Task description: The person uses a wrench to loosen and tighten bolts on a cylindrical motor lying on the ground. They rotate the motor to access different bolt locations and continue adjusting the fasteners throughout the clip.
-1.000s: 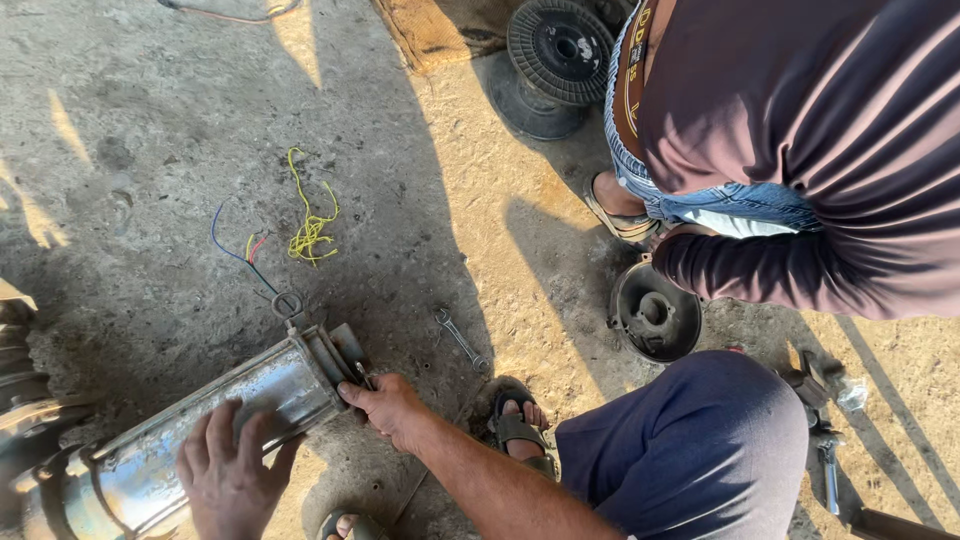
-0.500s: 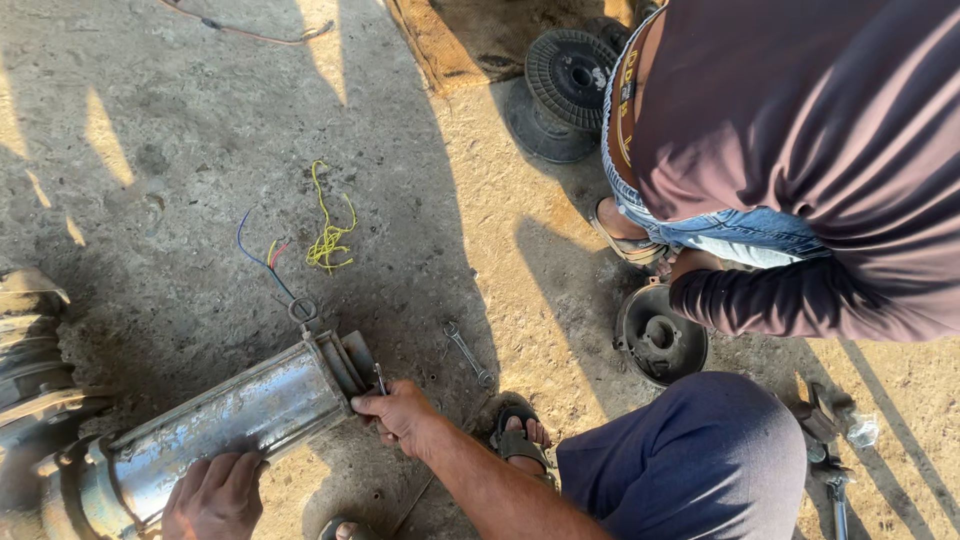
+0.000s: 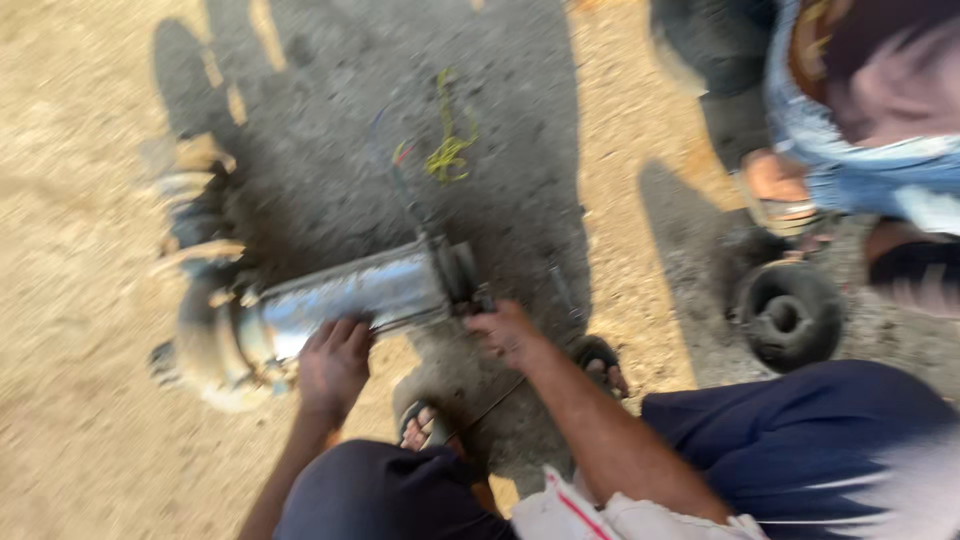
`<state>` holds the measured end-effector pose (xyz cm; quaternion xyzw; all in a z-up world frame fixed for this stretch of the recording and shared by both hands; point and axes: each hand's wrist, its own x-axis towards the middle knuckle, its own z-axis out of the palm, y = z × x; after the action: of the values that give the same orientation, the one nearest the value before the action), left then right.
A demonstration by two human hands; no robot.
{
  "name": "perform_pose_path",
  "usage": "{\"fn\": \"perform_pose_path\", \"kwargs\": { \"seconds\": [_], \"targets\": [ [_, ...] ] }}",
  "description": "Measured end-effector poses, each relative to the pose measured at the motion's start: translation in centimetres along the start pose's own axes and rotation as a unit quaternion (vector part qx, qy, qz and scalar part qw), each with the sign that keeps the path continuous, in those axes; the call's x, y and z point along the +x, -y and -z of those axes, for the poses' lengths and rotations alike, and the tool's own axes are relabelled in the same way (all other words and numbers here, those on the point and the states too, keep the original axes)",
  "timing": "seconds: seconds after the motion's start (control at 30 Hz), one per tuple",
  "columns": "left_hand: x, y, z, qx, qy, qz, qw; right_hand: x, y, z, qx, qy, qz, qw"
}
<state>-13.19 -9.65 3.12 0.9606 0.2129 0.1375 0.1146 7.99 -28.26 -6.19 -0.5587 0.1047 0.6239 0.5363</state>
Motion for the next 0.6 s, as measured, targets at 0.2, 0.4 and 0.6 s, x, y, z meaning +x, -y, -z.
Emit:
{"fn": "perform_pose_path", "kwargs": {
  "seconds": [0.2,0.4,0.6],
  "targets": [
    [-0.4,-0.2,0.0,0.038,0.016,0.02,0.999,0.2,-0.4,-0.9,-0.02,-0.052,0.034,0.998],
    [0.0,-0.2,0.5,0.042,-0.017,-0.003,0.999,-0.5,1.4,-0.8,-0.01,0.009,0.053,0.998],
    [0.3,0.9,-1.2,0.045,0.047,0.046,0.997,0.9,0.3,-0.6,-0.05,-0.072,0.054,0.995]
  ]
}}
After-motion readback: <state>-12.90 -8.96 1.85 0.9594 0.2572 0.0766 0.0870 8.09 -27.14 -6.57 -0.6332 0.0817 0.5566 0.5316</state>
